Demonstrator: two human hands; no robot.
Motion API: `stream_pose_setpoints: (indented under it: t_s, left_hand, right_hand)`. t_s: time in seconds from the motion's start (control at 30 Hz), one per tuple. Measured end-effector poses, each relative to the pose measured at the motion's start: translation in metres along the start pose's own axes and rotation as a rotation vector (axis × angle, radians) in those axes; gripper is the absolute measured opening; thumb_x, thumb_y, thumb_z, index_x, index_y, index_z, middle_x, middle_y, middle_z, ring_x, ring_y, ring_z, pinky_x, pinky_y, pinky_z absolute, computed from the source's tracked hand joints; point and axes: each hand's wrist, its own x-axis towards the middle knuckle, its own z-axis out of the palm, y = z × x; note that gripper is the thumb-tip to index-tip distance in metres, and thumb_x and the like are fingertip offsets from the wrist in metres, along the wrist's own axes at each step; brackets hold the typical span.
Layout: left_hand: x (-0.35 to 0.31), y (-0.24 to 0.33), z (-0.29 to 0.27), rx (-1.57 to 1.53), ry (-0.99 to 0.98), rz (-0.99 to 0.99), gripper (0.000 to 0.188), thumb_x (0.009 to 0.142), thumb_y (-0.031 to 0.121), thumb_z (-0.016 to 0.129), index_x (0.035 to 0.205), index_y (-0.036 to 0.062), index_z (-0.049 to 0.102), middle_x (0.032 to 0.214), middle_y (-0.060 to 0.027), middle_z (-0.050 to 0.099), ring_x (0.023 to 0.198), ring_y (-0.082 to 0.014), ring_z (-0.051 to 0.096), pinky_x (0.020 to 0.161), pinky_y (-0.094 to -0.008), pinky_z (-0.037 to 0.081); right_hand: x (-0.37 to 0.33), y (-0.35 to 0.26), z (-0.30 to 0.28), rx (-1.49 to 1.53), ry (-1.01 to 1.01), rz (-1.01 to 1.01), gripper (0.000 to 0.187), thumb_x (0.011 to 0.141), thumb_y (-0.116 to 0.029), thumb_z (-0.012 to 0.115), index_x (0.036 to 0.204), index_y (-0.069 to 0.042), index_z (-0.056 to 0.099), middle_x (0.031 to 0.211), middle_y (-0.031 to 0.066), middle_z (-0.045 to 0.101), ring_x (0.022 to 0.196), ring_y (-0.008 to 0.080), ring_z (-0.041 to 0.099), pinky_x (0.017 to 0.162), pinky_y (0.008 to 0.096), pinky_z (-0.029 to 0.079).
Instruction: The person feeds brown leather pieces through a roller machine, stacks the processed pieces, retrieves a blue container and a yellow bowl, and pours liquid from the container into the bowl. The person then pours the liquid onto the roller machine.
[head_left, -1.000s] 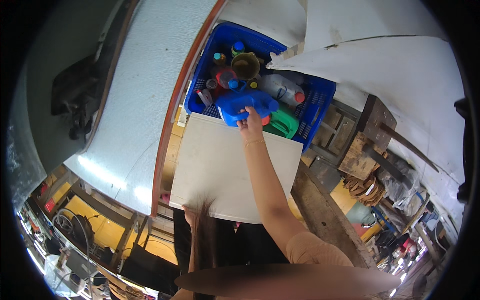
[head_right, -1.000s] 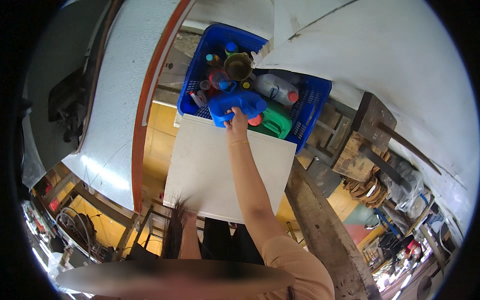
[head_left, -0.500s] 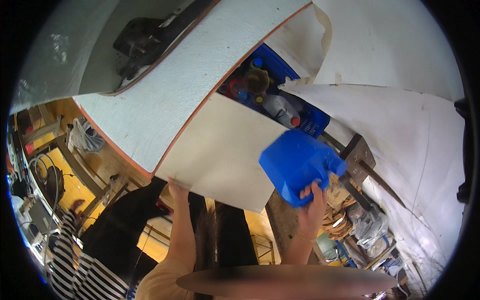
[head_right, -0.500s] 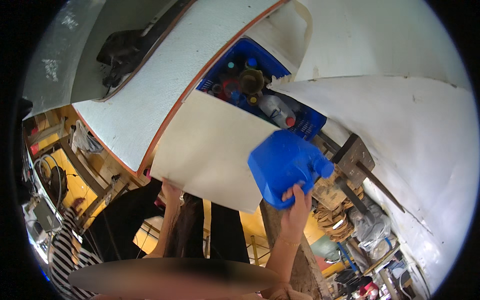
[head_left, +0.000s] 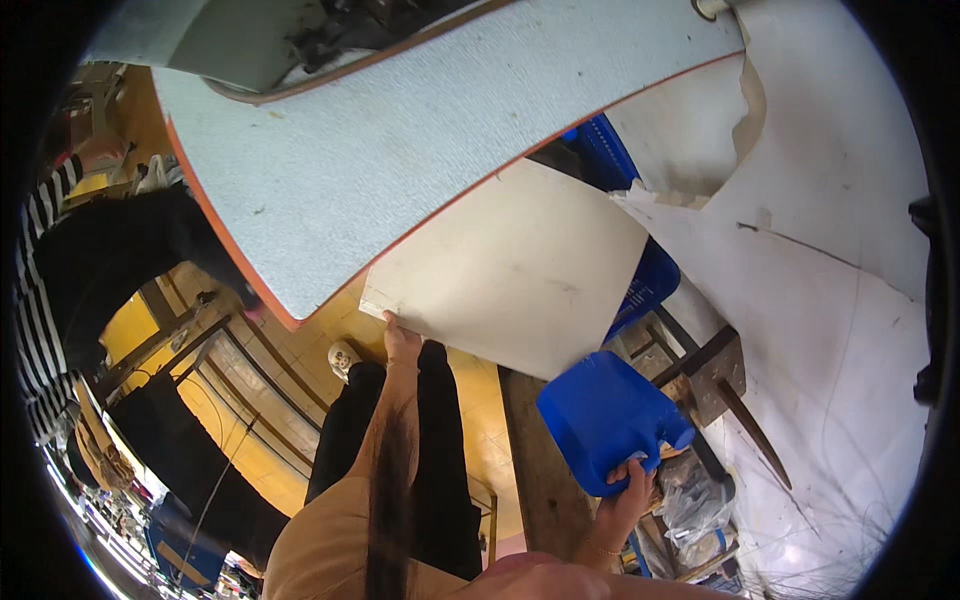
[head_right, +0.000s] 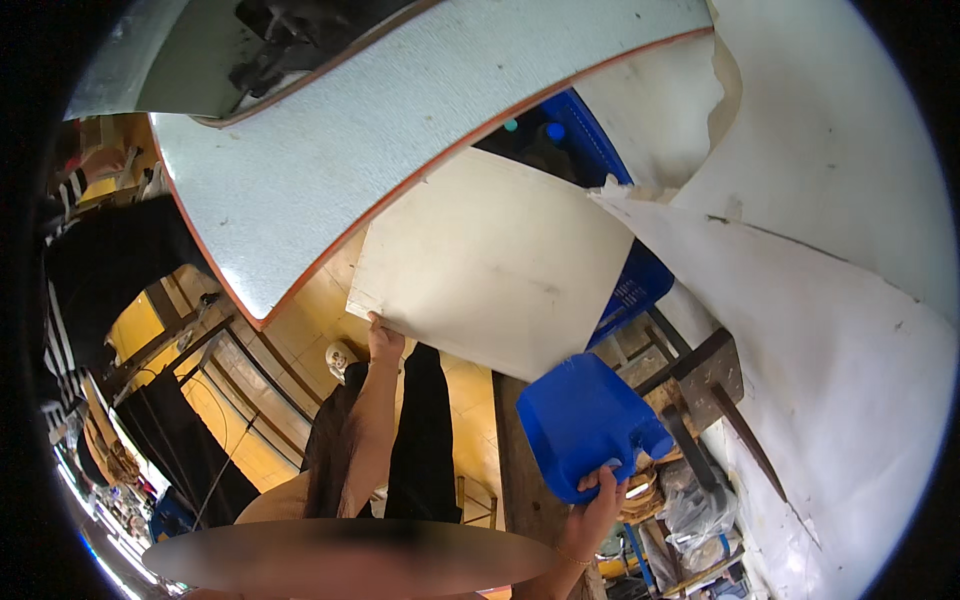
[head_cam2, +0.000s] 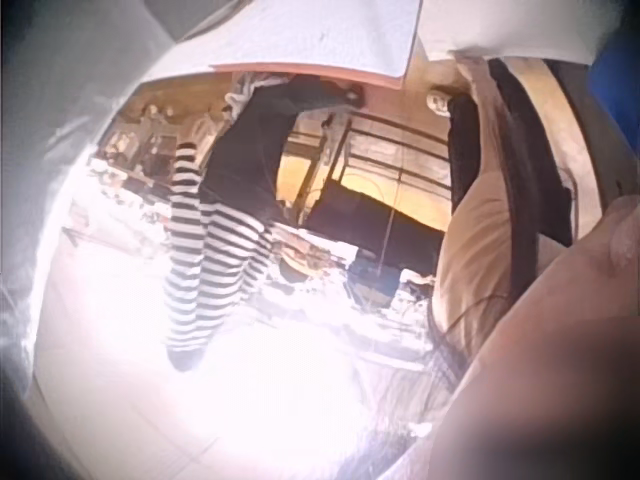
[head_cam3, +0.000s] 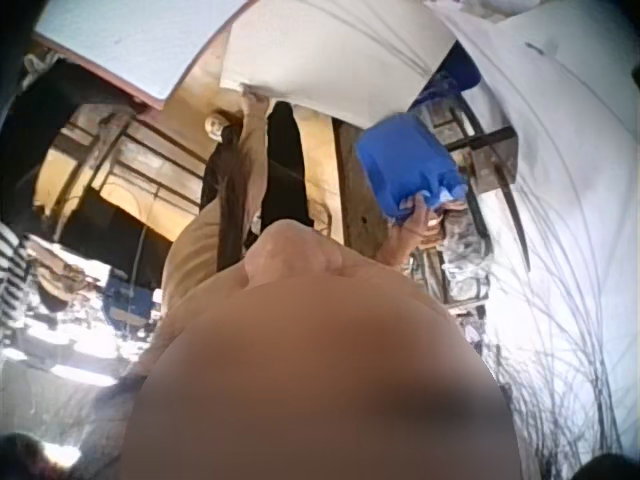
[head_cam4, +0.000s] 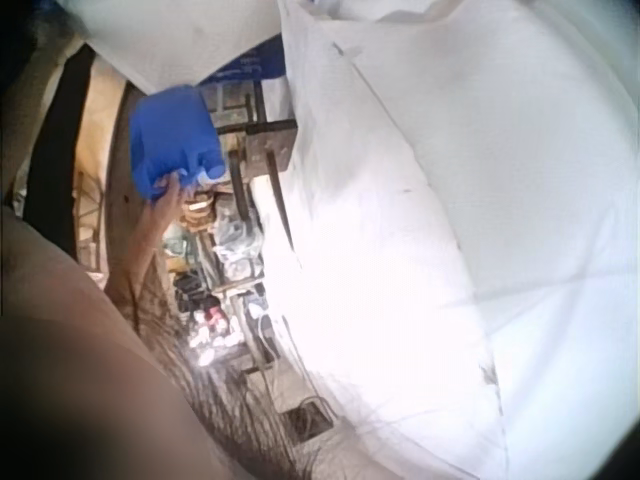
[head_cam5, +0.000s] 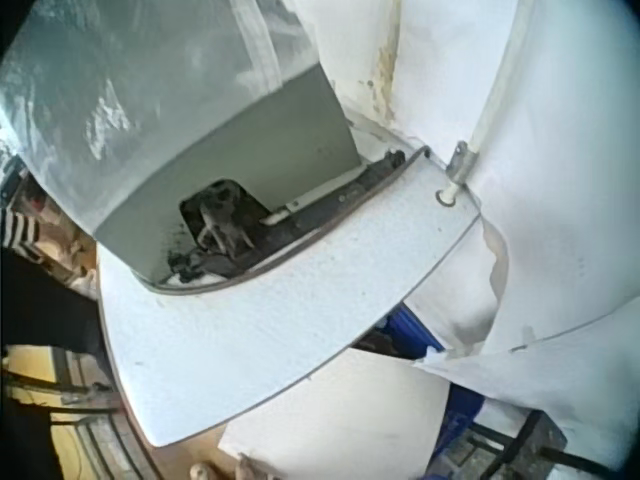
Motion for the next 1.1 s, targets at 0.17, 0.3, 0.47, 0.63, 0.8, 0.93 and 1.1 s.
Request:
stream_pose_setpoints:
  t_s: [0.17,0.3,0.47,0.63,0.8,0.93,1.1]
  left_hand:
    - [-0.011,-0.038,-0.006,0.14,-0.01,-0.219,0.079,0.088,0.063,0.041,0.145,0.012,0.022,0.149,-0.0068,0.026,0.136,-0.03,0.028,0.112,-0.0513,0.022]
    - [-0.03,-0.041,0.002,0.38,-0.038,-0.488,0.079,0.089,0.065,0.035,0.147,0.0126,0.017,0.152,-0.009,0.018,0.136,-0.0339,0.027,0.111,-0.0544,0.019]
    - [-0.02,-0.01,0.019,1.065,-0.057,-0.732,0.067,0.095,0.057,0.034,0.144,0.0112,0.025,0.148,-0.0142,0.028,0.124,-0.0355,0.045,0.105,-0.0569,0.029]
    - [-0.024,0.058,-0.017,1.998,-0.469,-0.378,0.048,0.095,0.042,0.046,0.123,0.0038,0.052,0.119,-0.0154,0.058,0.093,-0.0256,0.063,0.082,-0.0403,0.05]
    - [-0.08,0.155,-0.069,1.843,-0.363,0.123,0.038,0.088,0.037,0.053,0.089,0.001,0.065,0.08,-0.0172,0.066,0.077,-0.0288,0.065,0.074,-0.0389,0.049]
    - [-0.139,0.244,-0.098,1.814,-0.169,0.065,0.038,0.09,0.036,0.05,0.101,0.0032,0.065,0.102,-0.0179,0.065,0.098,-0.0306,0.061,0.083,-0.04,0.048]
    - [-0.218,0.345,-0.114,2.024,-0.597,0.686,0.038,0.09,0.034,0.052,0.106,0.0032,0.065,0.111,-0.0156,0.065,0.106,-0.0306,0.06,0.086,-0.0381,0.048]
  right_hand:
    - [-0.005,0.016,-0.003,-0.003,-0.044,0.023,0.006,0.089,-0.001,0.051,0.092,-0.006,0.05,0.065,0.0015,0.048,0.058,0.0113,0.046,0.056,0.0261,0.041]
    - [-0.017,0.019,-0.001,-0.09,-0.062,0.015,0.005,0.088,-0.002,0.052,0.092,-0.005,0.051,0.066,0.0012,0.048,0.057,0.0108,0.046,0.055,0.0253,0.039]
    - [-0.044,0.024,0.012,-0.223,-0.139,-0.035,0.003,0.089,-0.003,0.053,0.089,-0.006,0.052,0.067,0.0007,0.05,0.059,0.0087,0.046,0.054,0.0231,0.036]
    - [-0.081,0.022,0.021,-0.498,-0.277,-0.138,0.006,0.088,-0.005,0.057,0.083,-0.006,0.054,0.064,-0.0024,0.048,0.056,0.0056,0.043,0.051,0.0224,0.033]
    - [-0.128,0.022,0.028,-0.912,-0.447,-0.324,0.014,0.085,-0.015,0.063,0.081,-0.003,0.056,0.062,-0.001,0.048,0.054,0.0069,0.042,0.05,0.0251,0.035]
    - [-0.184,0.023,0.042,-1.187,-0.635,-0.596,0.026,0.081,-0.02,0.067,0.072,-0.001,0.051,0.058,0.0049,0.047,0.055,0.0147,0.04,0.052,0.0338,0.037]
    - [-0.276,0.028,0.081,-1.337,-0.911,-0.94,0.035,0.079,-0.023,0.069,0.067,0.0,0.045,0.058,0.0146,0.045,0.053,0.0232,0.04,0.052,0.0378,0.037]
